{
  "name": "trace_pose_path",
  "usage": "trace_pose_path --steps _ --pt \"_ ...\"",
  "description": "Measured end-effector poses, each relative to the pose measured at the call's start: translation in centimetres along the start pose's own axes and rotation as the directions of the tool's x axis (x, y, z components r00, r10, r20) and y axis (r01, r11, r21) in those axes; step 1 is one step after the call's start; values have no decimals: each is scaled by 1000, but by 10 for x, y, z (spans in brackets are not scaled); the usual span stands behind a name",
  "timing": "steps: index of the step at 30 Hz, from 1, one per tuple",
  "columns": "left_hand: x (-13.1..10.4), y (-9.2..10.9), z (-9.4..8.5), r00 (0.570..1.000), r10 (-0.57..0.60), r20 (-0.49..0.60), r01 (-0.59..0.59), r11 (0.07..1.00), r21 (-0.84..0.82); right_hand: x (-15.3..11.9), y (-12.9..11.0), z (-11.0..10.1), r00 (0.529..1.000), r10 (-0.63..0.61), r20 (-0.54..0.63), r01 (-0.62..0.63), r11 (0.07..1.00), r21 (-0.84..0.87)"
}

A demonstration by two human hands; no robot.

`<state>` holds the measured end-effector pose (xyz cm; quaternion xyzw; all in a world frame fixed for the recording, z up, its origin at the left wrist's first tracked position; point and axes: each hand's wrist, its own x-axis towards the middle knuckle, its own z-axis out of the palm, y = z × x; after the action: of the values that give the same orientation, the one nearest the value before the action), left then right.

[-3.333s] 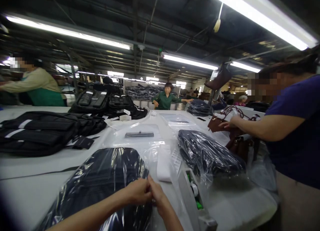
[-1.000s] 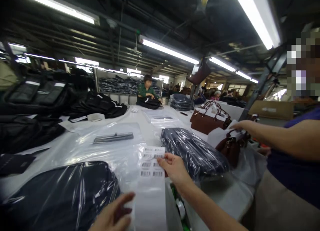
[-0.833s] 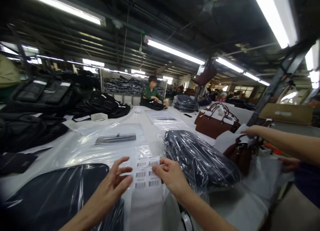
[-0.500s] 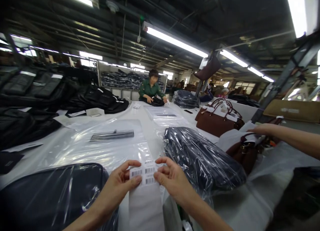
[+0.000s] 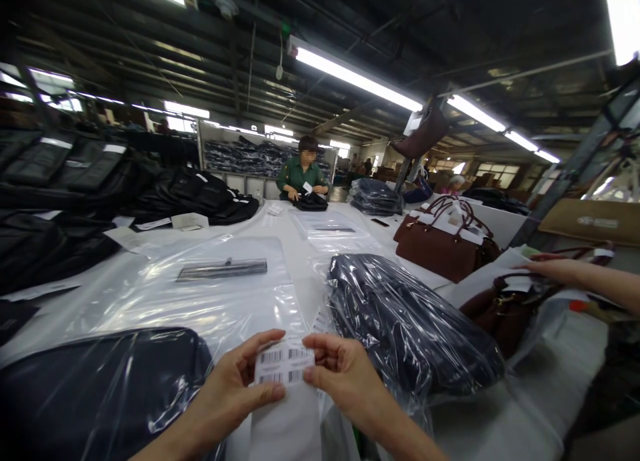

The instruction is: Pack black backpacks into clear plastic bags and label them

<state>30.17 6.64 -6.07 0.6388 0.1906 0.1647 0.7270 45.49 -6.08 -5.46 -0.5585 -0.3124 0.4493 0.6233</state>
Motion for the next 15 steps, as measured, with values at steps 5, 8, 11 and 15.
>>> trace_pose_path --steps 5,8,11,15 --pt "3 -3 1 999 32 3 -32 999 -11 4 4 -3 996 -66 -68 52 982 -181" --pt "8 -6 1 993 25 -117 -18 998 57 7 5 -5 984 -122 -130 74 942 -326" --pt "12 -8 0 982 77 -174 -30 966 258 10 6 -6 974 -152 -167 71 909 -410" --pt "14 -8 1 962 237 -138 -123 823 554 13 7 -4 964 -185 -194 73 878 -473"
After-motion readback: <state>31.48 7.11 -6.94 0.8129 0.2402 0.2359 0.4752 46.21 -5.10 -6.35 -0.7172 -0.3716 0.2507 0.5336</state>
